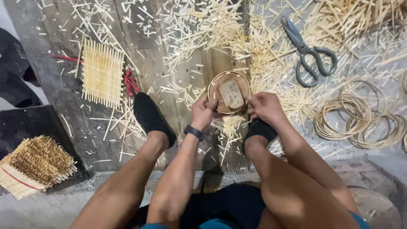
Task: The person weaves small round bamboo baskets by placing a woven mat on a wooden form, wrapping a bamboo ring around the edge, and trimming excess strands with shears. The person repeats this process for multiple baskets, stacking finished units nearby.
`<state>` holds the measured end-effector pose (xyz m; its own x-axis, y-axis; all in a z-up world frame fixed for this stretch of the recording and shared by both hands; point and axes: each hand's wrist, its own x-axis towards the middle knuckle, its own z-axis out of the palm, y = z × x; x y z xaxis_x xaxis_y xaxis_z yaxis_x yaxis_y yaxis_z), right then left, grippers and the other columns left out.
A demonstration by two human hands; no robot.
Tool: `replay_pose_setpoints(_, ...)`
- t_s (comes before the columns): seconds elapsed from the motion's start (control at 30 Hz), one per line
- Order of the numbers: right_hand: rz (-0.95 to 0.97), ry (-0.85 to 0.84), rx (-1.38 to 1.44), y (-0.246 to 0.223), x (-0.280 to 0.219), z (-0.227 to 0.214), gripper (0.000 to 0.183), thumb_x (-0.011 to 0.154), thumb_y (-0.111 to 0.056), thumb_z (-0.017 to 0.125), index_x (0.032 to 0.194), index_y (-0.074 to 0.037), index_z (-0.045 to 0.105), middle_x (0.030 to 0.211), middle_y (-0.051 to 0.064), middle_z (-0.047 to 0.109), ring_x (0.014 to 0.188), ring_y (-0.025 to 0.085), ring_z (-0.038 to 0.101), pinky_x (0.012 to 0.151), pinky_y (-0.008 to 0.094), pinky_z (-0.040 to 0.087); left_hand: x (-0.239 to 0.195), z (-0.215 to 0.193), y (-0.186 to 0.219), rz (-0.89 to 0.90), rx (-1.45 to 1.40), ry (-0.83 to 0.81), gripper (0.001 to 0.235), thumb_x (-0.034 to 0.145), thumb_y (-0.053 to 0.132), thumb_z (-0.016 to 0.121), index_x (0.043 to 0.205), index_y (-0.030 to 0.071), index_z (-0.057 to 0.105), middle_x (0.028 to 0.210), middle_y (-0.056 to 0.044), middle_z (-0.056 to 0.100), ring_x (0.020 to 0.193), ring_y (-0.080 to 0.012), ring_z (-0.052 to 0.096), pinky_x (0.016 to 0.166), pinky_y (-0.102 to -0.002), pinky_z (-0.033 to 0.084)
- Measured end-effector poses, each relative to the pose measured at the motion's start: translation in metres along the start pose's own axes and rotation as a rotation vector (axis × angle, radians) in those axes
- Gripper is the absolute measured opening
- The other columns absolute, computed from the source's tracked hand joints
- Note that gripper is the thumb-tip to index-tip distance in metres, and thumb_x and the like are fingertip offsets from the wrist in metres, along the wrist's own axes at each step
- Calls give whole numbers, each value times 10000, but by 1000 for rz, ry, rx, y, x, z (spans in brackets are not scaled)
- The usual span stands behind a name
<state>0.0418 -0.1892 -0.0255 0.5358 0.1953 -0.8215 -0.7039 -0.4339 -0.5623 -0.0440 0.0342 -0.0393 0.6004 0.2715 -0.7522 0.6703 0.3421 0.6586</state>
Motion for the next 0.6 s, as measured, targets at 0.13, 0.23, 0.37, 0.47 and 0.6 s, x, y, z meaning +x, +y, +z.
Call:
replay_pose_setpoints(0.13, -261, -178, -39, -31, -26, -13, 542, 875, -355, 773, 1256, -27, 572, 1049, 94, 706, 931, 218, 738, 770, 353, 618, -17, -4, 31, 389, 433, -165, 416, 945, 243, 711, 1304, 37, 674, 1143, -140, 755, 989, -251, 721, 868, -408, 605)
replay_pose_setpoints(0.23, -285, 24, -335, -52, -35, 4, 512, 723, -309, 838, 1075, 17, 659, 889, 159, 759, 782, 263, 756, 695, 365, 603, -17, 19, 48, 348, 438, -103, 517, 949, 473, 669, 1242, 48, 698, 1141, -153, 761, 1030, -257, 731, 901, -418, 594)
replay_pose_setpoints(0.37, -253, 78, -429, -60, -40, 21, 501, 734, -340, 844, 1010, 39, 666, 855, 166, 752, 764, 245, 763, 700, 347, 604, -7, 45, 46, 440, 550, 2, 631, 1042, 623, 459, 1255, 89, 718, 1125, -143, 742, 1032, -200, 679, 907, -352, 539)
replay_pose_setpoints(0.47, -353, 142, -411, -58, -41, 25, 510, 750, -356, 857, 987, 54, 668, 821, 174, 743, 752, 242, 757, 697, 356, 599, 5, 39, 34, 350, 443, 27, 648, 983, 660, 482, 1049, 76, 756, 902, -101, 770, 864, -179, 725, 777, -330, 566)
replay_pose_setpoints(0.6, -339, 46, -396, -60, -34, 23, 532, 752, -342, 832, 1064, 51, 656, 826, 150, 752, 724, 223, 759, 691, 336, 616, 34, 15, 27, 77, 570, 118, 743, 1040, 630, 474, 841, -25, 763, 738, -169, 671, 681, -253, 639, 624, -402, 500)
